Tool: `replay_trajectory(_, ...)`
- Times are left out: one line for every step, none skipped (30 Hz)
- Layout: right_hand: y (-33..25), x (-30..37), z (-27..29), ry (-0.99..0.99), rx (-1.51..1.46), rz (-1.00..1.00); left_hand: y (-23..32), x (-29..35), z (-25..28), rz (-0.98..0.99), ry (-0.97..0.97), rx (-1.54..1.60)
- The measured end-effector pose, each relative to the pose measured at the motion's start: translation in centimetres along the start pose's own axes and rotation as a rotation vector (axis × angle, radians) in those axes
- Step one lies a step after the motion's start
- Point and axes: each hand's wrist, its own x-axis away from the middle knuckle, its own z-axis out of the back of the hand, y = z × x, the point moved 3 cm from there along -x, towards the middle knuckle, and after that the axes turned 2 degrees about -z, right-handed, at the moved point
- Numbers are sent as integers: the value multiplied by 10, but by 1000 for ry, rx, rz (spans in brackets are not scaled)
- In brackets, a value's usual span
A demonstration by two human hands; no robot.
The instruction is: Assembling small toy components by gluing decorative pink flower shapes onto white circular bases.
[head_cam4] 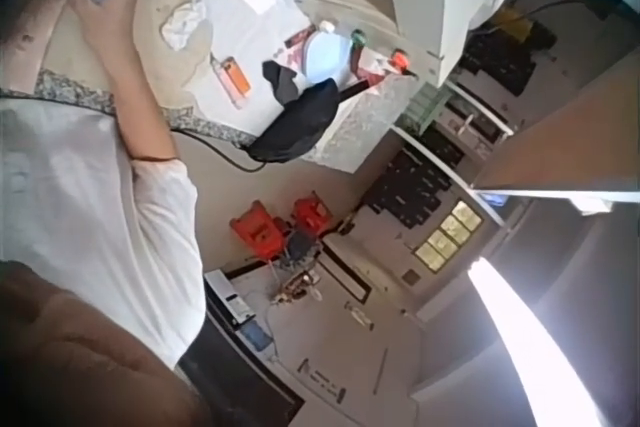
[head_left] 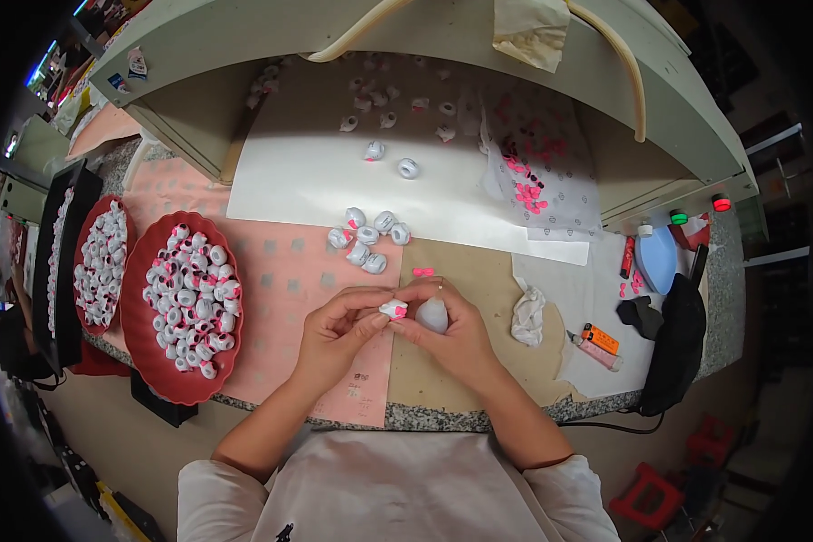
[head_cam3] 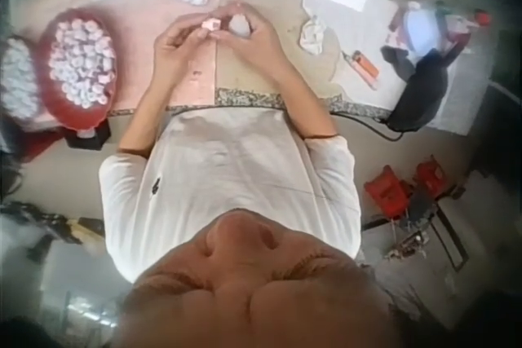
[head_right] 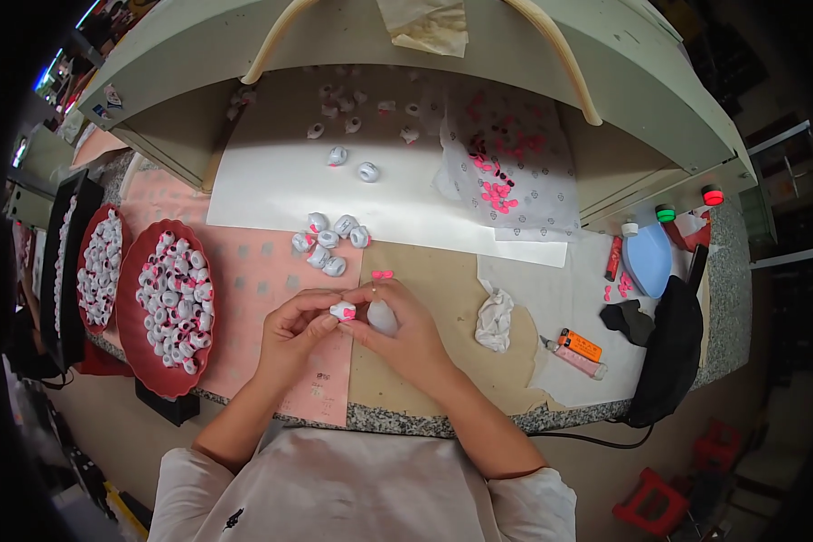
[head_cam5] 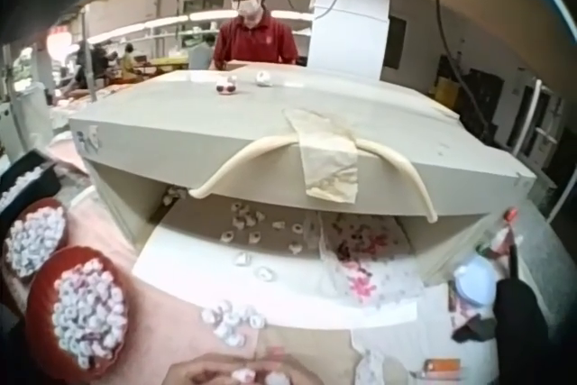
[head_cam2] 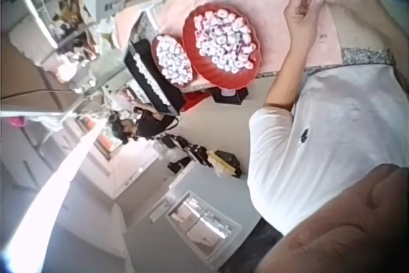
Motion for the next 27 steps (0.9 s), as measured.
replay_trajectory(0, 0, 1, -3, -28, -2, -1, -1, -1, -3, -7, 0)
replay_trajectory(0, -1, 3, -7, -56, -3, -2, -2, -2, 0, -9, 1)
replay_trajectory(1, -1, 4, -4, -56, -5, -2, -3, -3, -21, -19, -10)
replay_trajectory(1, -2, 5, -7, -51, 5, -2, -3, -4, -42, -29, -20)
replay_trajectory(1, -2, 5, -10, -45, 15, -3, -4, -4, -40, -32, -19)
replay_trajectory(1, -2, 4, -8, -46, 14, -3, -4, -4, -34, -29, -13)
replay_trajectory(-1, -2, 4, 3, -58, 13, -3, -4, -3, -27, -26, -6)
replay_trajectory(-2, -2, 3, 14, -70, 12, -3, -4, -3, -25, -27, -7)
replay_trajectory(-2, -3, 2, 14, -71, 12, -3, -5, -3, -22, -32, -2)
replay_trajectory(-3, -3, 2, 24, -80, 16, -3, -6, -3, -18, -38, 2)
replay_trajectory(-2, -4, 2, 34, -90, 22, -4, -6, -2, -18, -37, 1)
replay_trajectory(-1, -4, 1, 33, -90, 21, -4, -6, -2, -15, -36, 6)
replay_trajectory(1, -4, 0, 36, -120, 3, -4, -7, -2, -11, -36, 10)
replay_trajectory(2, -4, 0, 38, -149, -16, -4, -7, -1, -11, -35, 10)
replay_trajectory(2, -5, -1, 37, -150, -16, -4, -7, 0, 3, -26, 22)
replay_trajectory(3, -5, -2, 21, -208, -88, -4, -7, 1, 18, -16, 35)
replay_trajectory(5, -5, -3, 6, -266, -160, -6, -7, 2, 18, -15, 34)
replay_trajectory(5, -5, -3, 5, -267, -160, -9, -7, 4, 35, -1, 65)
replay_trajectory(6, -5, -3, -4, -303, -213, -10, -7, 5, 52, 12, 96)
replay_trajectory(8, -4, -3, -12, -339, -265, -10, -7, 5, 52, 14, 95)
replay_trajectory(7, -5, -4, -13, -339, -266, -10, -7, 5, 51, 18, 110)
replay_trajectory(6, -6, -5, -18, -364, -277, -9, -7, 5, 49, 22, 124)
replay_trajectory(6, -6, -5, -24, -390, -288, -9, -7, 5, 50, 23, 124)
replay_trajectory(6, -6, -4, -23, -389, -288, -8, -7, 4, 47, 15, 111)
replay_trajectory(7, -6, -4, -28, -418, -294, -7, -7, 4, 43, 7, 98)
replay_trajectory(8, -6, -3, -32, -446, -300, -6, -7, 4, 44, 6, 98)
replay_trajectory(7, -6, -3, -32, -446, -301, -6, -7, 4, 47, -2, 105)
